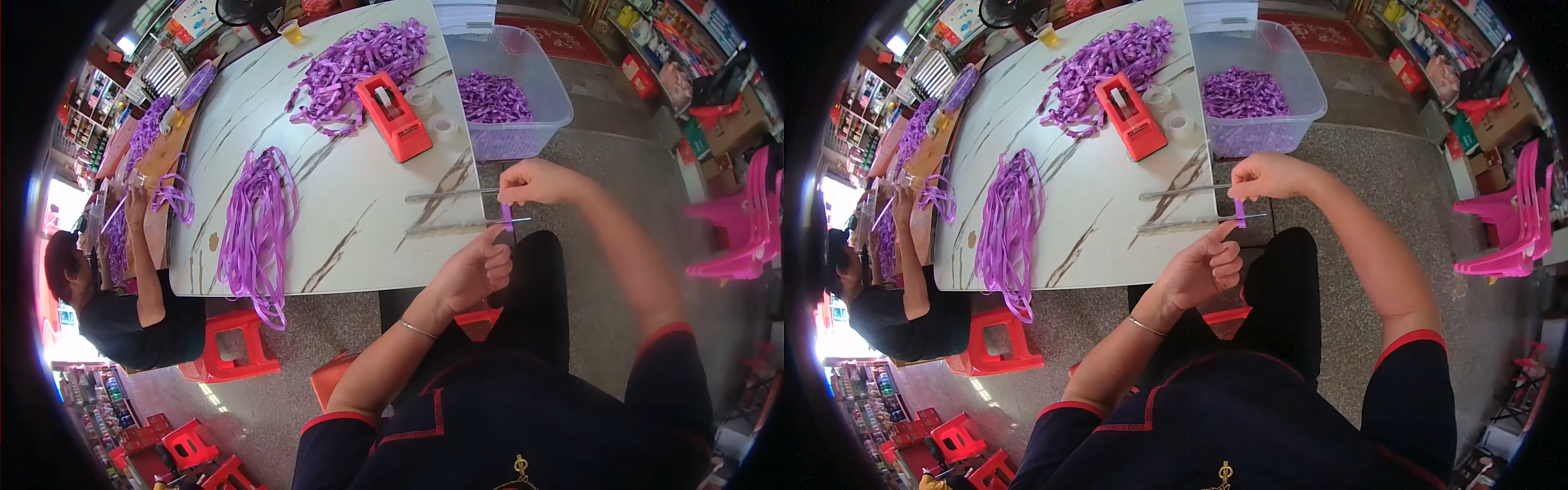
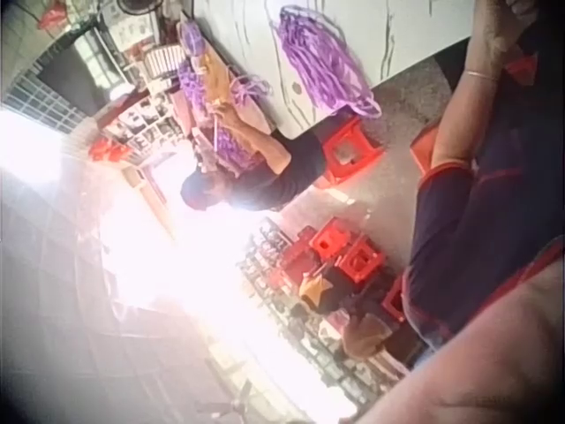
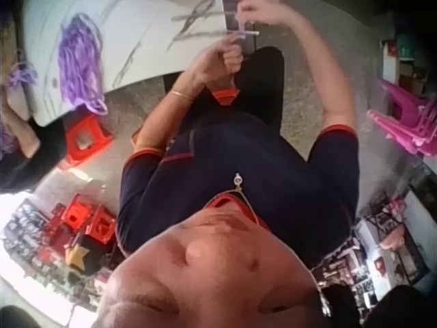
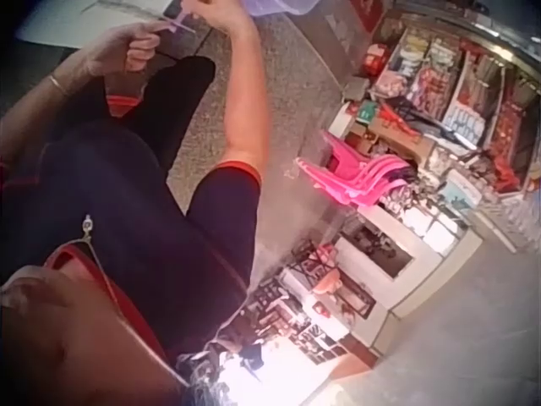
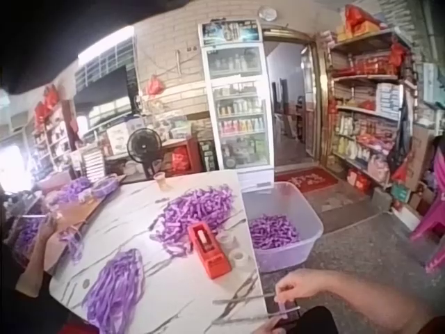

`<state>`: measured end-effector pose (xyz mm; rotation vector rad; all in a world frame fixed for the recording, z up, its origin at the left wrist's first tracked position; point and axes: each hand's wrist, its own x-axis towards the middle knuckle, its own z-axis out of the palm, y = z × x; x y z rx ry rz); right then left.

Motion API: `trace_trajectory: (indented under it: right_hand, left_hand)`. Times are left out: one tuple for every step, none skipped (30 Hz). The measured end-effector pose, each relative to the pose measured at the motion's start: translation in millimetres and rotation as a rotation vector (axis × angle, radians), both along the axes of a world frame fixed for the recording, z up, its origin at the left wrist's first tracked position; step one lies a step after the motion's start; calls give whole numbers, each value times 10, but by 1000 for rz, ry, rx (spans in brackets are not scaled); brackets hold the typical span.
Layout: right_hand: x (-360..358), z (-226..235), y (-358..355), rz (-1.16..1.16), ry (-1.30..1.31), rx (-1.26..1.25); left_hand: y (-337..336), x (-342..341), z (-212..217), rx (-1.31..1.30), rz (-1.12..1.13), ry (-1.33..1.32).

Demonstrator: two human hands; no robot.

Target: Packaging purple ribbons by looping them and securing the ends with tape.

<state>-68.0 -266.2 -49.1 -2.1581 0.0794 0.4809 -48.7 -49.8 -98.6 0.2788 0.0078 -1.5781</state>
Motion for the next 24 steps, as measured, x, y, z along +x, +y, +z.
trace_trajectory:
  right_hand:
    - [-6, 21, 16, -2, 0, 2]
    - [-6, 45, 40, 0, -6, 14]
    - [-3, 55, 57, 1, -11, 27]
    - [2, 48, 63, -1, -12, 28]
    - [9, 36, 65, 1, -37, 59]
    - [12, 28, 66, 4, -62, 89]
    - [13, 31, 67, 4, -61, 90]
    - [13, 39, 69, 3, -54, 79]
    - [14, 42, 72, 1, -48, 68]
    - [14, 38, 74, 1, -47, 68]
    - [14, 27, 77, 1, -32, 118]
    - [16, 18, 81, 1, -16, 168]
    - [23, 10, 92, 0, -15, 168]
    - [37, 5, 113, 8, -15, 129]
    - [53, 1, 134, 15, -15, 89]
    - [74, -6, 157, 17, -13, 89]
    - [97, -13, 180, 17, -27, 87]
    - [109, -21, 194, 18, -41, 84]
    - [116, -18, 202, 21, -39, 84]
    - [118, -10, 206, 29, -47, -1]
    - [118, -2, 209, 38, -56, -86]
    - [109, 7, 209, 42, -53, -87]
    - [93, 16, 206, 49, -63, -188]
    - [77, 21, 204, 57, -74, -289]
  left_hand:
    - [-2, 1, -2, -3, 2, 1]
    - [1, 2, -10, -2, 0, 1]
    - [7, 3, -21, -13, -1, 16]
    - [9, 4, -24, -24, -3, 31]
    - [7, 4, -21, -23, -5, 31]
    - [5, 3, -10, -20, -5, 29]
    - [6, 3, -4, -16, -4, 27]
    - [8, 3, -6, -16, -4, 28]
    - [11, 4, -7, -11, -2, 19]
    - [10, 3, -5, -7, 0, 11]
    - [7, 4, -5, -8, 0, 11]
    - [2, 5, -6, -7, 2, 14]
    - [-1, 6, -11, -5, 2, 18]
    - [-1, 7, -12, -6, 1, 19]
    - [-1, 7, -11, -10, -9, 0]
    - [1, 7, -11, -13, -17, -19]
    - [0, 8, -4, -13, -16, -16]
    - [-5, 10, 8, -12, -17, -36]
    - [-2, 13, 15, -11, -17, -56]
    - [0, 12, -3, -12, -13, -54]
    - [0, 9, -36, -19, -14, -39]
    - [3, 5, -46, -27, -14, -23]
    - [6, 7, -52, -27, -10, -19]
    - [6, 11, -51, -36, -14, -32]
